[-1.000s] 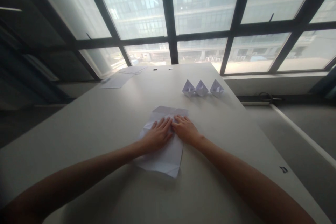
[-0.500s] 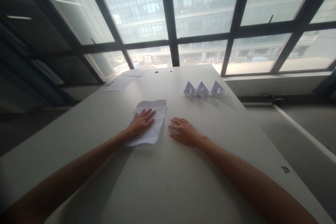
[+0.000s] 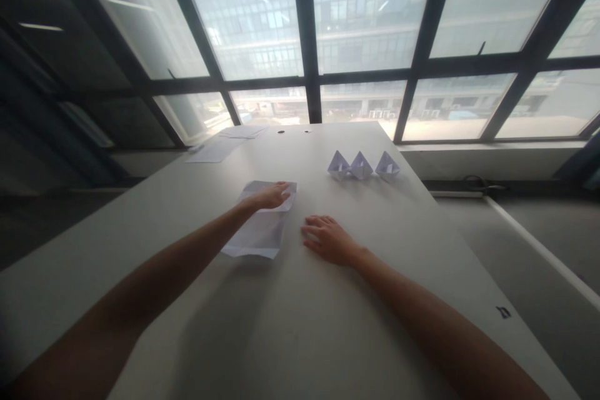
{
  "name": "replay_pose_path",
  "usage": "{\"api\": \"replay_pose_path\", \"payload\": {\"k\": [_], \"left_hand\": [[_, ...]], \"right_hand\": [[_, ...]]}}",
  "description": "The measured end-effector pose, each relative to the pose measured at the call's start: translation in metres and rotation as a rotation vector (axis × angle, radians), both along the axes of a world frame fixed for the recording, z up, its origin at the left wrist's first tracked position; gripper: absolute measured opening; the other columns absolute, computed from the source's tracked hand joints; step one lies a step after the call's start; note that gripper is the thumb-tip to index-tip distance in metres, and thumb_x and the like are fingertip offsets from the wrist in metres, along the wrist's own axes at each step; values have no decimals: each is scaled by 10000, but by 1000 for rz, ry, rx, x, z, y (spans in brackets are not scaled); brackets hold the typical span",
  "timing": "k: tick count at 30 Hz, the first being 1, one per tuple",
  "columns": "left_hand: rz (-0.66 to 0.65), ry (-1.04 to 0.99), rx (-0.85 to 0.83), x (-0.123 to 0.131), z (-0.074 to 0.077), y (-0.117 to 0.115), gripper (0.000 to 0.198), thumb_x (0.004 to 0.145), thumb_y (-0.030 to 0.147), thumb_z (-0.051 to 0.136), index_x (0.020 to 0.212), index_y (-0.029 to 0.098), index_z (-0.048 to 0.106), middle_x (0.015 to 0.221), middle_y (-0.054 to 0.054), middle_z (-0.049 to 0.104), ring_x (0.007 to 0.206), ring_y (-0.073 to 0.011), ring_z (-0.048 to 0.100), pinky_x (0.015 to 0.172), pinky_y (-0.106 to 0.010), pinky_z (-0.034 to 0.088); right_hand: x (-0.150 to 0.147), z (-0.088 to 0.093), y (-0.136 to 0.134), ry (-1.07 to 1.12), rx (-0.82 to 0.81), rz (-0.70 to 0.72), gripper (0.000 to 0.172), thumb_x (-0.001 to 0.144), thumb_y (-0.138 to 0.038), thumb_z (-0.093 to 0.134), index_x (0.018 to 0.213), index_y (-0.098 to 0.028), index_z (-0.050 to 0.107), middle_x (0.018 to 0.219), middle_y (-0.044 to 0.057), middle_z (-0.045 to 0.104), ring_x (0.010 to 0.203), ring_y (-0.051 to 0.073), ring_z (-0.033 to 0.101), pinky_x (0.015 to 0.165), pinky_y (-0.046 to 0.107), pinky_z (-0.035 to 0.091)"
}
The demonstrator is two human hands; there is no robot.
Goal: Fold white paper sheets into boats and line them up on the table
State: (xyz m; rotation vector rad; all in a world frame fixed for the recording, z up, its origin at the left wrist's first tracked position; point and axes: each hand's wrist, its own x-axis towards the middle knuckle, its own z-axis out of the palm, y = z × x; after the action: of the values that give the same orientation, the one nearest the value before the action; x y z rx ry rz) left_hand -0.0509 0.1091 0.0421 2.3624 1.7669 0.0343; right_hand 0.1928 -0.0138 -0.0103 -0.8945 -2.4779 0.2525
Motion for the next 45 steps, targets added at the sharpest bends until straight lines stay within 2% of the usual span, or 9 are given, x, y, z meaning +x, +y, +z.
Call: {"api": "replay_pose_path", "payload": {"k": [5, 10, 14, 19, 26, 32, 36, 40, 45], "left_hand": [[137, -43, 84, 15, -36, -9, 548, 1027, 432, 230, 1488, 176, 379, 1593, -180, 303, 1475, -345, 257, 1109, -645, 250], [185, -40, 189, 1, -53, -24, 552, 1034, 447, 221, 1496, 185, 373, 1614, -133, 276, 1499, -314, 194, 1174, -576, 152], [201, -33, 204, -7, -54, -28, 554, 1034, 451, 228, 1490, 177, 384, 1610, -128, 288, 1490, -311, 218, 1171, -563, 164], [208, -69, 221, -10, -54, -33, 549, 1028, 440, 232, 1472, 170, 409, 1597, -145, 312, 1478, -328, 246, 1159, -587, 171], [235, -157, 334, -7, -49, -39, 446, 1005, 338, 333, 1385, 198, 521, 1529, -120, 436, 1429, -305, 344, 1164, -556, 225], [-2, -376, 509, 3, -38, -45, 403, 960, 186, 397, 1316, 167, 584, 1337, -99, 597, 1282, -229, 503, 1144, -387, 352], [-61, -601, 481, 9, -41, -46, 340, 951, 188, 440, 1229, 178, 635, 1223, -90, 654, 1177, -219, 580, 1079, -381, 441], [2, -1015, 355, 16, -44, -43, 299, 948, 247, 477, 1192, 172, 631, 1213, -104, 657, 1062, -206, 649, 852, -326, 570], [96, -1243, 131, 26, -32, -50, 687, 872, 299, 641, 1495, 223, 361, 1471, -170, 469, 1132, -245, 628, 837, -326, 562]], "right_hand": [[0, -4, 2, 53, -5, -8, 328, 958, -314, 569, 1258, -219, 659, 1361, 133, 599, 1250, 270, 551, 1078, 471, 435], [0, -9, 4, 115, -17, -36, 307, 943, -266, 576, 1231, -223, 672, 1342, 118, 618, 1248, 251, 555, 1080, 449, 443], [11, -7, 20, 185, 11, -231, 327, 928, -224, 546, 1231, -204, 666, 1401, 134, 568, 1293, 262, 522, 1088, 468, 435], [37, 7, 68, 275, 97, -547, 324, 901, -178, 504, 1174, -162, 678, 1380, 135, 578, 1218, 281, 578, 1043, 451, 467], [46, 16, 137, 259, 92, -675, 378, 860, -157, 556, 1230, -146, 632, 1299, 159, 622, 1018, 263, 667, 921, 391, 509], [29, 12, 170, 230, 31, -650, 299, 781, -58, 550, 1031, -102, 709, 1015, 150, 727, 936, 259, 675, 888, 385, 504], [14, 14, 158, 269, 50, -625, 268, 804, -67, 510, 965, -103, 722, 975, 141, 734, 912, 239, 668, 884, 355, 493], [-3, 19, 109, 418, 95, -455, 231, 810, -112, 532, 938, -141, 723, 892, 100, 721, 810, 218, 652, 818, 345, 505], [-15, 29, 28, 488, 10, -230, 194, 874, -163, 526, 918, -188, 714, 854, 65, 690, 745, 183, 636, 736, 307, 514]]}}
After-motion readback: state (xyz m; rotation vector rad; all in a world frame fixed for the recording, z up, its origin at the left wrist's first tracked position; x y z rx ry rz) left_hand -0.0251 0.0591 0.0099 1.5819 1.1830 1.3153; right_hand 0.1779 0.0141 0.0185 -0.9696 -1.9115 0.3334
